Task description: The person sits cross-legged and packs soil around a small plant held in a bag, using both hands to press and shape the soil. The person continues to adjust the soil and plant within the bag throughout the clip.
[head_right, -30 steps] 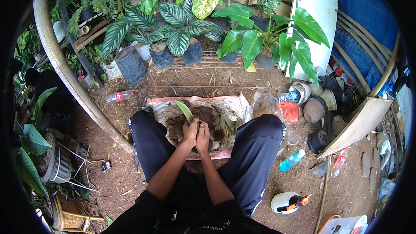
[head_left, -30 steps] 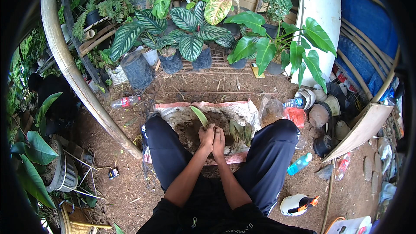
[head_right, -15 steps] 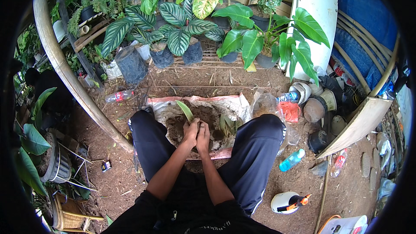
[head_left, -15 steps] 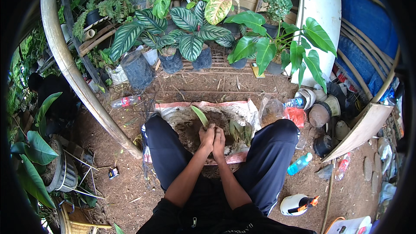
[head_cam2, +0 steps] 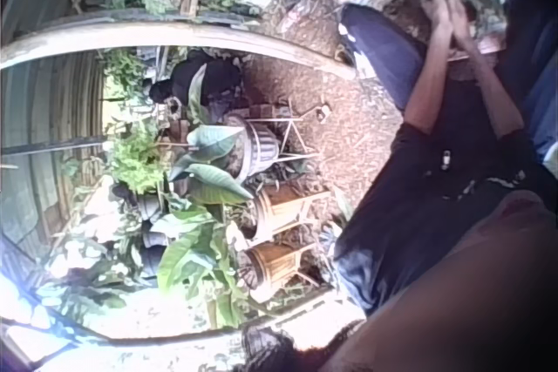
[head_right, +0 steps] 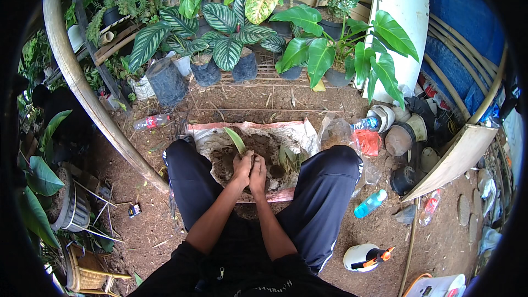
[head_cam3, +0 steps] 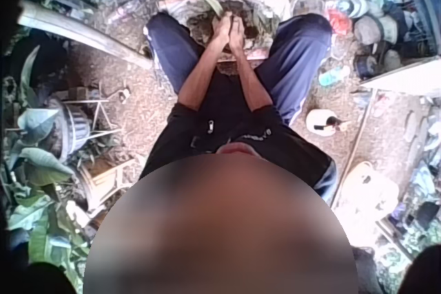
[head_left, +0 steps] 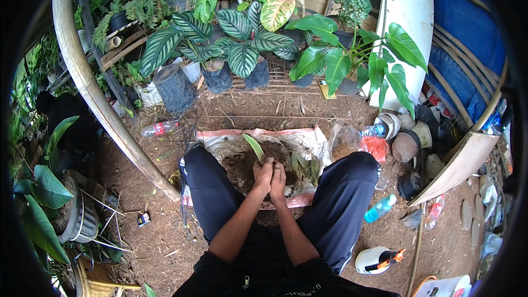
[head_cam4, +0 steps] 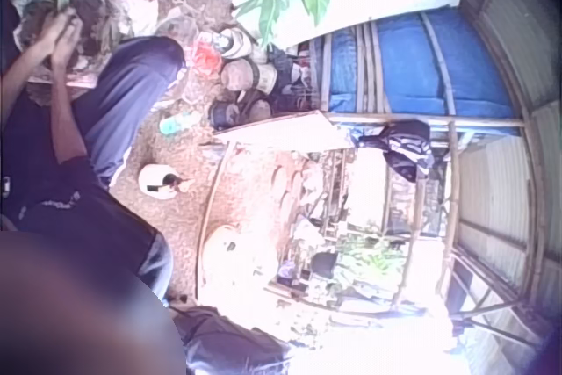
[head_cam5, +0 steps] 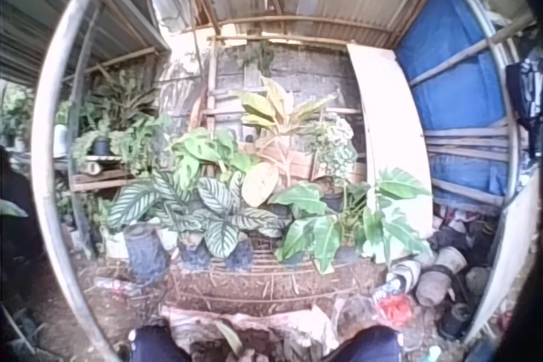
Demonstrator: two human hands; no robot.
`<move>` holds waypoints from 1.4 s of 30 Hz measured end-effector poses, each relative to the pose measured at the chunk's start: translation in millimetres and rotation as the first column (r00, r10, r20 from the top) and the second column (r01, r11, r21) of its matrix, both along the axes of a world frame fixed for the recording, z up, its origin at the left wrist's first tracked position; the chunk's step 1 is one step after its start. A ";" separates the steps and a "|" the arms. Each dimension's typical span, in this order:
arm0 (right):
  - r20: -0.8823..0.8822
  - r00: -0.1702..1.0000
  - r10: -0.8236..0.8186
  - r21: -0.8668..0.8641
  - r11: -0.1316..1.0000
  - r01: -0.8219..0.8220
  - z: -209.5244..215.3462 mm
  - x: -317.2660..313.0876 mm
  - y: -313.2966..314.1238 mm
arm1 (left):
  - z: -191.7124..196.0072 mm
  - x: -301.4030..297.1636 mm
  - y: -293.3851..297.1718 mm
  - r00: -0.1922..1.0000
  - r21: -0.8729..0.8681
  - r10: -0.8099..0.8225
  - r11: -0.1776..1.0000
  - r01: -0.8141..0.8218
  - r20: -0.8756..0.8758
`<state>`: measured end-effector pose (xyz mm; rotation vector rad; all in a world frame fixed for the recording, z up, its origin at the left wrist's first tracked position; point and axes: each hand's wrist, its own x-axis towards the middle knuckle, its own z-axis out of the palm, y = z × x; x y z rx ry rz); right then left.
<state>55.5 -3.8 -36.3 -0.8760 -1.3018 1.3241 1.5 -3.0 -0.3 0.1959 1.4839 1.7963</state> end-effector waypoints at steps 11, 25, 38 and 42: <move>-0.047 0.999 0.004 -0.033 0.999 -0.006 -7.4 -2.1 2.3 | 0.2 -0.3 -0.7 1.000 -0.062 -0.010 0.998 0.009 -0.021; -0.049 0.999 -0.013 -0.048 0.999 0.011 -14.8 -1.9 4.6 | -3.1 -0.1 2.0 1.000 -0.023 0.008 1.000 -0.008 -0.003; -0.054 0.998 -0.010 -0.083 0.997 0.006 -19.4 -2.9 4.3 | 0.1 -0.4 -0.4 0.999 -0.083 -0.007 0.997 0.004 -0.032; -0.047 0.999 -0.008 -0.077 0.997 0.004 -21.2 -3.2 4.9 | -3.7 -1.0 1.9 1.000 -0.049 -0.010 0.999 0.009 -0.020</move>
